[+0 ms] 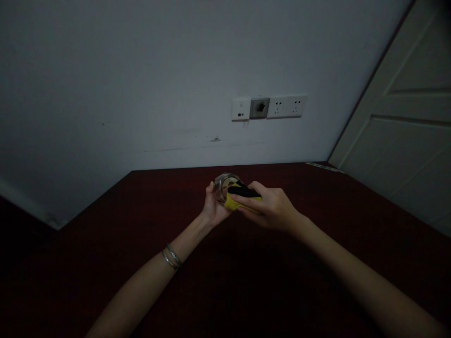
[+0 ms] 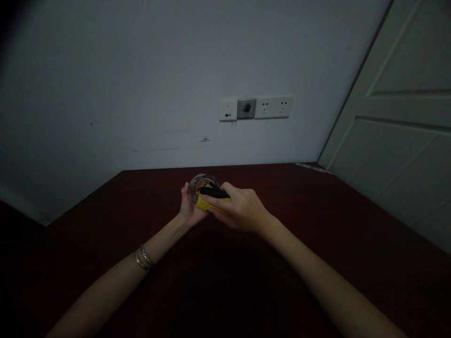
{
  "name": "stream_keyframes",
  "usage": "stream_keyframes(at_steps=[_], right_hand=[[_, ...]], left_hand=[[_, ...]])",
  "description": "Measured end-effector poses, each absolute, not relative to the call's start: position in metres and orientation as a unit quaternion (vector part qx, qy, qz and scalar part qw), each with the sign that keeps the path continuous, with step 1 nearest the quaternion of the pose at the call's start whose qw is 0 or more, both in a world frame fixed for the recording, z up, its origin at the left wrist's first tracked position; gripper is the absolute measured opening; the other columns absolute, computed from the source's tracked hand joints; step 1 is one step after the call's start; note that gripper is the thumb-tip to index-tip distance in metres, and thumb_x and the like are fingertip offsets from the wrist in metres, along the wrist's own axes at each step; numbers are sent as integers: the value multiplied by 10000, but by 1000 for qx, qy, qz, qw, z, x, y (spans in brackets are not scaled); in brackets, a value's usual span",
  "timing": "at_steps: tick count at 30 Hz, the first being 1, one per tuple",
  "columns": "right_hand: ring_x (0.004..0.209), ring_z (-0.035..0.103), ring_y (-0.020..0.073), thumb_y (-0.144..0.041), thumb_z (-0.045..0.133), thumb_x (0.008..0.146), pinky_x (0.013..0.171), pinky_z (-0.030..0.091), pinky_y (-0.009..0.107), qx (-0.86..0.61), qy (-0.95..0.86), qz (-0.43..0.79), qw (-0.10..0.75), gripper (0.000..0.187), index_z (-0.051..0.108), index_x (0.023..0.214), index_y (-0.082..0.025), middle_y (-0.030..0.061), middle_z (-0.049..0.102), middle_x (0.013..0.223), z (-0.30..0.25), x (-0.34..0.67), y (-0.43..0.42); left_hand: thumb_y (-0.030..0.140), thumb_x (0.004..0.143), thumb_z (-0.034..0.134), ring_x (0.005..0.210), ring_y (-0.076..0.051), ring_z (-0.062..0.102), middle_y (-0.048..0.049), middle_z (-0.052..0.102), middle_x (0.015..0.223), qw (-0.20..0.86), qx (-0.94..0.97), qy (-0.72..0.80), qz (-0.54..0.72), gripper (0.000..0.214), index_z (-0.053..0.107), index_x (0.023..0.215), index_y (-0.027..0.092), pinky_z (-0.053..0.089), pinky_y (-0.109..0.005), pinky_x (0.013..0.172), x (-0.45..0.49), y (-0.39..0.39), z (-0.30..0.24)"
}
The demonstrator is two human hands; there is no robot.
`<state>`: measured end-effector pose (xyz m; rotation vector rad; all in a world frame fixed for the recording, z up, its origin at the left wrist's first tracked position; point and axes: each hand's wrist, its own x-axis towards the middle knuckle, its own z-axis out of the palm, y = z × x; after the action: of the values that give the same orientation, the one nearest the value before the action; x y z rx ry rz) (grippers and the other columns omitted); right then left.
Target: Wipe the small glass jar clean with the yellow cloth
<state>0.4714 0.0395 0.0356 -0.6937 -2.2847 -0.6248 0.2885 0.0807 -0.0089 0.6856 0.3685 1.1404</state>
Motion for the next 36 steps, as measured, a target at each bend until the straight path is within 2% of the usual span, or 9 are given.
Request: stream_keyframes(at_steps=[5, 9, 16, 21, 25, 27, 32, 36], right_hand=[[686, 529, 138, -366, 499, 902, 501, 390, 220, -303, -843, -271, 352, 371, 589, 1257, -305, 87, 576, 916, 36, 465, 36], [702, 548, 140, -341, 515, 897, 513, 417, 228, -330, -824, -255, 383, 346, 622, 1220, -278, 96, 579, 939, 35, 471, 41], [659, 523, 133, -349, 505, 893, 491, 389, 220, -282, -855, -263, 347, 345, 623, 1213, -296, 78, 590, 871, 26, 459, 33], [720, 559, 145, -351, 522, 891, 516, 418, 222, -344, -817, -260, 382, 340, 631, 1208, -296, 96, 604, 954, 32, 458, 30], [725, 563, 141, -349, 538, 879, 527, 433, 225, -367, -804, -250, 395, 350, 624, 1216, -308, 89, 602, 978, 34, 465, 37], [690, 552, 132, -347, 536, 880, 514, 421, 222, -351, -814, -246, 392, 330, 645, 1188, -299, 84, 600, 933, 33, 464, 37], [654, 532, 130, -362, 502, 898, 492, 373, 222, -316, -841, -261, 353, 326, 650, 1177, -284, 83, 597, 872, 32, 450, 24], [635, 522, 123, -370, 495, 899, 477, 350, 218, -360, -819, -268, 357, 326, 647, 1179, -298, 77, 602, 880, 37, 449, 21]], left_hand=[[616, 669, 614, 859, -227, 635, -66, 685, 956, 793, 347, 159, 475, 552, 622, 1023, 192, 513, -328, 687, 288, 78, -14], [639, 644, 629, 764, -207, 636, -68, 688, 902, 805, 327, 141, 475, 589, 626, 999, 169, 513, -304, 605, 284, 79, -8], [596, 705, 594, 913, -216, 637, -78, 699, 933, 774, 318, 156, 524, 517, 654, 941, 139, 486, -312, 831, 287, 80, -7], [593, 705, 594, 824, -225, 648, -82, 698, 920, 821, 310, 143, 458, 514, 639, 981, 161, 518, -336, 704, 291, 76, -14], [652, 718, 553, 724, -203, 645, -87, 691, 884, 822, 293, 143, 466, 590, 624, 1016, 149, 520, -306, 601, 287, 77, -9], [656, 733, 532, 755, -197, 648, -84, 692, 912, 813, 285, 140, 488, 588, 626, 1017, 150, 523, -294, 619, 286, 77, -7], [623, 771, 500, 860, -205, 654, -82, 700, 928, 820, 256, 148, 490, 530, 643, 941, 142, 518, -314, 778, 296, 74, -15], [646, 773, 479, 779, -202, 664, -91, 707, 886, 853, 231, 163, 438, 551, 650, 929, 145, 519, -309, 698, 301, 70, -24]])
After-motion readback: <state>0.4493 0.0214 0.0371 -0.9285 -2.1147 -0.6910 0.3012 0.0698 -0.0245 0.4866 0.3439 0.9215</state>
